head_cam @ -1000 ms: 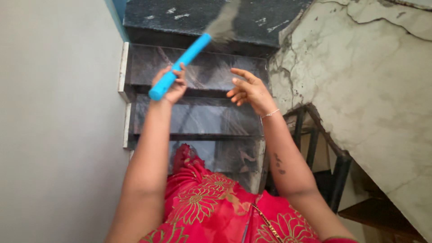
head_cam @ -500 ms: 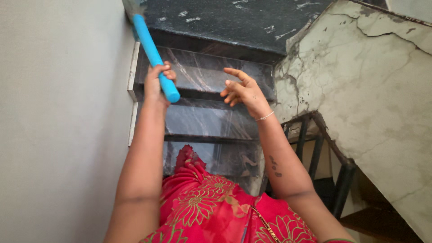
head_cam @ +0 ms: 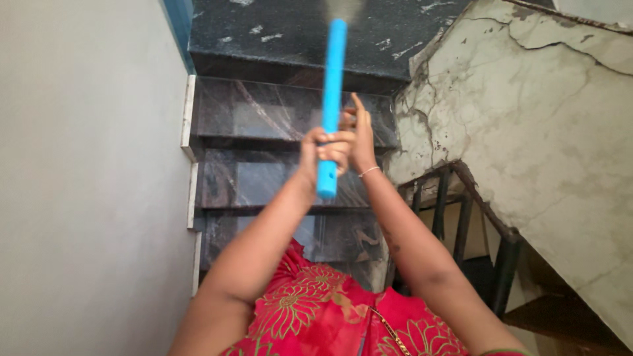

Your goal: The person sweeps marble stairs with a broom, moving debris down one step at a time while descending.

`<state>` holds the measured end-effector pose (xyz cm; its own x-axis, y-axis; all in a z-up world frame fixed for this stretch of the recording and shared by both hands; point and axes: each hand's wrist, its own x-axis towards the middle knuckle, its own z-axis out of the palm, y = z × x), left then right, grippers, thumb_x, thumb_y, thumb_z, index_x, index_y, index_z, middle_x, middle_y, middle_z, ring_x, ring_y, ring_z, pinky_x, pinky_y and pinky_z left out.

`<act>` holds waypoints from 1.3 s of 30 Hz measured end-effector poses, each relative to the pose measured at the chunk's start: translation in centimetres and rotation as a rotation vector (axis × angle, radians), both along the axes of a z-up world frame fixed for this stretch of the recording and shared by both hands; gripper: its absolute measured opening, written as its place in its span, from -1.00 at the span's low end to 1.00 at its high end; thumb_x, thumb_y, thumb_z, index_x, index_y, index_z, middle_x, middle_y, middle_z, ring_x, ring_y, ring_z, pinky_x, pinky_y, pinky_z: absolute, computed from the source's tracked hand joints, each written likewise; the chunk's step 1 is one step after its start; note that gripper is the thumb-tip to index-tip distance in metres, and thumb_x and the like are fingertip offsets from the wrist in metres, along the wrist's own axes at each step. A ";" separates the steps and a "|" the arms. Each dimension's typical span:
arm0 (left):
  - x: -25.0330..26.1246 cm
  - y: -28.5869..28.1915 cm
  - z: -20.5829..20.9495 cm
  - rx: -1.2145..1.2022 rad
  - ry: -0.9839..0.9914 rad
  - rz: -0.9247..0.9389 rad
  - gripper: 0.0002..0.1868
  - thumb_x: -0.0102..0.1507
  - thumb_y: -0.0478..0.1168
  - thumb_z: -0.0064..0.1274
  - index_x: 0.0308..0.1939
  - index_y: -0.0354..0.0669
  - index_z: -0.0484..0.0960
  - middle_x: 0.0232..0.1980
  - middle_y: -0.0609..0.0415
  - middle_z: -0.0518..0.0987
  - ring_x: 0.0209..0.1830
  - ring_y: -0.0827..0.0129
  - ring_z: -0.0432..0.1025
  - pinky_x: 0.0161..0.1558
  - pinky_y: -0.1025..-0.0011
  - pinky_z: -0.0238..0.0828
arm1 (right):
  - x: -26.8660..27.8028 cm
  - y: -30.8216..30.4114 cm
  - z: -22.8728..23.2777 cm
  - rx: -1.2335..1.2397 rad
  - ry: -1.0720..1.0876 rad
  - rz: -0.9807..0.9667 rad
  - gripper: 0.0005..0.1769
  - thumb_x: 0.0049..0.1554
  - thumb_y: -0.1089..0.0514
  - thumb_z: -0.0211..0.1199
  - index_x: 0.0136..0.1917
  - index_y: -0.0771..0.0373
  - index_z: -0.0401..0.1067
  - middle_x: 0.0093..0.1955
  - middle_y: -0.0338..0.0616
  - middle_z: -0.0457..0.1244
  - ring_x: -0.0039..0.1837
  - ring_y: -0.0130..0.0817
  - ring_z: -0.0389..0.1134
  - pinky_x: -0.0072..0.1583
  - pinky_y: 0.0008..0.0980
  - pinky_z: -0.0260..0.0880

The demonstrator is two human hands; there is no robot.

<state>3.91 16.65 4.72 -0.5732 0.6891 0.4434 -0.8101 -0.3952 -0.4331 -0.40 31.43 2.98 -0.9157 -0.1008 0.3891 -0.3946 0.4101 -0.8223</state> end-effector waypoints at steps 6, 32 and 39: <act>-1.7 6.7 -1.9 -0.020 -0.109 -0.256 -0.87 0.06 -0.39 -0.07 -0.35 -0.33 0.33 -0.41 0.06 0.35 -0.62 0.48 0.27 -0.52 0.57 0.34 | -1.8 3.1 -4.1 -0.035 0.298 -0.275 0.11 -0.06 -0.09 0.28 0.71 0.09 0.07 0.39 -0.02 0.08 0.36 -0.16 0.23 0.42 -0.31 0.28; 3.7 -12.9 -6.5 -0.350 -0.606 0.571 -0.95 0.10 -0.38 -0.12 -0.40 -0.31 0.36 -0.49 0.11 0.36 -0.58 0.45 0.35 -0.43 0.56 0.45 | -0.4 -18.7 -8.0 0.235 -0.126 0.368 -0.66 0.02 -0.18 0.29 -0.03 0.02 0.47 0.20 -0.05 0.28 0.16 0.09 0.39 0.13 -0.07 0.41; 3.9 -13.1 -5.8 -0.930 -0.662 0.982 -0.92 0.08 -0.27 -0.12 -0.45 -0.20 0.38 -0.52 0.12 0.40 -0.60 0.45 0.36 -0.48 0.57 0.42 | -0.9 -21.8 -7.6 -0.204 -0.037 0.963 -0.22 -0.03 -0.46 0.09 0.19 0.15 0.41 0.23 -0.14 0.28 0.39 -0.11 0.27 0.44 -0.24 0.18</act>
